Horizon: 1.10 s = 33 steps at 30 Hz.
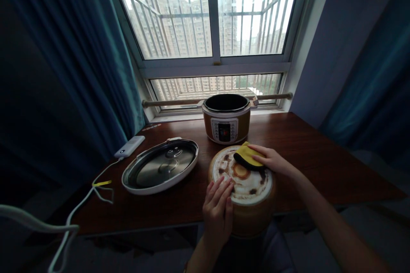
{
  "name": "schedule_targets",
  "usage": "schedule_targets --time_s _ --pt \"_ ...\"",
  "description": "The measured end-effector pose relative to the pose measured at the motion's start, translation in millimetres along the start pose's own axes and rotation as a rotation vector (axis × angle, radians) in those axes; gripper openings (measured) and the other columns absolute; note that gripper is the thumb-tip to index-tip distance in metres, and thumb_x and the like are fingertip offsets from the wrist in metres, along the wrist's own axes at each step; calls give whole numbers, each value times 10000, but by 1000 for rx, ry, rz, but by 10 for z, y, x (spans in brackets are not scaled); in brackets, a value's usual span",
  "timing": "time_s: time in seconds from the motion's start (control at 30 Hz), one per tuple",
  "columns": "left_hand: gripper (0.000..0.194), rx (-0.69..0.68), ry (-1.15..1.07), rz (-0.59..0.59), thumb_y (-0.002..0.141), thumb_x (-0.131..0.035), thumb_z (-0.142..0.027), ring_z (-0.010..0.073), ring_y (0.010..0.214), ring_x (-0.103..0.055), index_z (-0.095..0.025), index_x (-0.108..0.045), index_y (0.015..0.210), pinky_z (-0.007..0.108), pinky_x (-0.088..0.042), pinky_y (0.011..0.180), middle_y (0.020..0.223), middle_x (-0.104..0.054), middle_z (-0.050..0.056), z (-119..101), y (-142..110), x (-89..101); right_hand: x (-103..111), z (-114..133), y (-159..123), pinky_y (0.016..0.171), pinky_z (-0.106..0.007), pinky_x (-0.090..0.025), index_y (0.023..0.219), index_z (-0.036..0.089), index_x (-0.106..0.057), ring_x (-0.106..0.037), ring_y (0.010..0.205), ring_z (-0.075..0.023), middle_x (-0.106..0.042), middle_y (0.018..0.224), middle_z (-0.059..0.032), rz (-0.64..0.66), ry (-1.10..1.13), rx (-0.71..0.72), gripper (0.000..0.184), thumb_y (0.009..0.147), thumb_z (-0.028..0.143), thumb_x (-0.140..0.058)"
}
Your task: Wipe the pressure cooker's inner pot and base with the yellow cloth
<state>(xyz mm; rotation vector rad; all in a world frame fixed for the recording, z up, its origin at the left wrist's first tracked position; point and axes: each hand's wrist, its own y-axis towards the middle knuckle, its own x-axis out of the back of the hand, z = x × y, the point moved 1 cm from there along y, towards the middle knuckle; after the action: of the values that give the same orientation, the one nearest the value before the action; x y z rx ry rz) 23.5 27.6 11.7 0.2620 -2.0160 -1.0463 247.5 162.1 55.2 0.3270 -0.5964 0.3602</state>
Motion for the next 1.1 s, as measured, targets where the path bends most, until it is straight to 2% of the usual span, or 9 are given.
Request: schedule_targets --time_s 0.13,0.23,0.37,0.47,0.63,0.83,0.9,0.97,1.1 --pt "421 -1 -1 1 838 -387 -88 200 1248 -398 -205 -491 1228 424 -280 1033 1239 -565 39 -2 -9 -7 -69 99 502 937 -319 -398 1259 194 -515 -561 1059 -210 -577 1224 -55 178 -110 80 494 820 420 -502" --pt "438 -2 5 -9 837 -382 -85 202 1256 -385 -197 -469 1252 426 -278 1034 1244 -560 45 -1 -20 -23 -147 134 763 818 -289 -431 1194 202 -581 -598 901 -196 -663 1065 -35 318 -142 74 463 819 457 -488" --pt "447 -4 23 -44 833 -381 -82 205 1249 -393 -179 -460 1262 425 -288 1030 1233 -567 57 4 -29 -42 -166 72 904 671 -245 -417 1014 165 -686 -564 705 -149 -684 814 -14 356 -113 -29 448 790 506 -499" --pt "441 -2 32 -52 831 -383 -84 204 1239 -405 -178 -469 1253 424 -295 1027 1223 -574 58 5 -27 -44 -130 -2 854 619 -241 -412 965 133 -697 -541 645 -134 -669 762 -21 348 -77 -79 509 793 549 -460" --pt "439 -3 28 -44 829 -385 -78 199 1227 -418 -181 -473 1247 424 -301 1026 1214 -581 55 3 -28 -33 16 -115 569 611 -249 -430 1039 102 -661 -556 660 -142 -675 823 -45 303 35 -142 605 807 592 -390" --pt "430 6 20 -43 834 -383 -89 203 1220 -428 -183 -480 1242 426 -308 1022 1214 -583 57 -11 -20 -24 180 -182 -105 702 -316 -488 1130 133 -622 -622 813 -222 -689 948 -52 72 47 -164 561 808 555 -442" --pt "424 15 9 -44 835 -383 -92 202 1217 -432 -184 -489 1234 424 -313 1021 1211 -586 56 -21 -17 -20 124 -136 -404 832 -368 -480 1183 172 -588 -606 971 -254 -654 1089 -51 -89 24 -134 510 834 511 -432" --pt "419 24 2 -51 835 -385 -97 200 1216 -436 -187 -498 1229 423 -314 1023 1205 -591 53 -29 -15 -18 -2 -56 -696 965 -398 -414 1228 199 -548 -520 1140 -254 -568 1233 -45 -253 -20 -95 464 861 452 -418" --pt "408 34 -14 -67 839 -390 -107 201 1216 -443 -189 -516 1218 427 -322 1024 1205 -593 56 -40 -5 -20 -359 158 -1136 1082 -421 -288 1285 247 -479 -352 1287 -212 -392 1391 -10 -424 -202 77 403 892 290 -399"
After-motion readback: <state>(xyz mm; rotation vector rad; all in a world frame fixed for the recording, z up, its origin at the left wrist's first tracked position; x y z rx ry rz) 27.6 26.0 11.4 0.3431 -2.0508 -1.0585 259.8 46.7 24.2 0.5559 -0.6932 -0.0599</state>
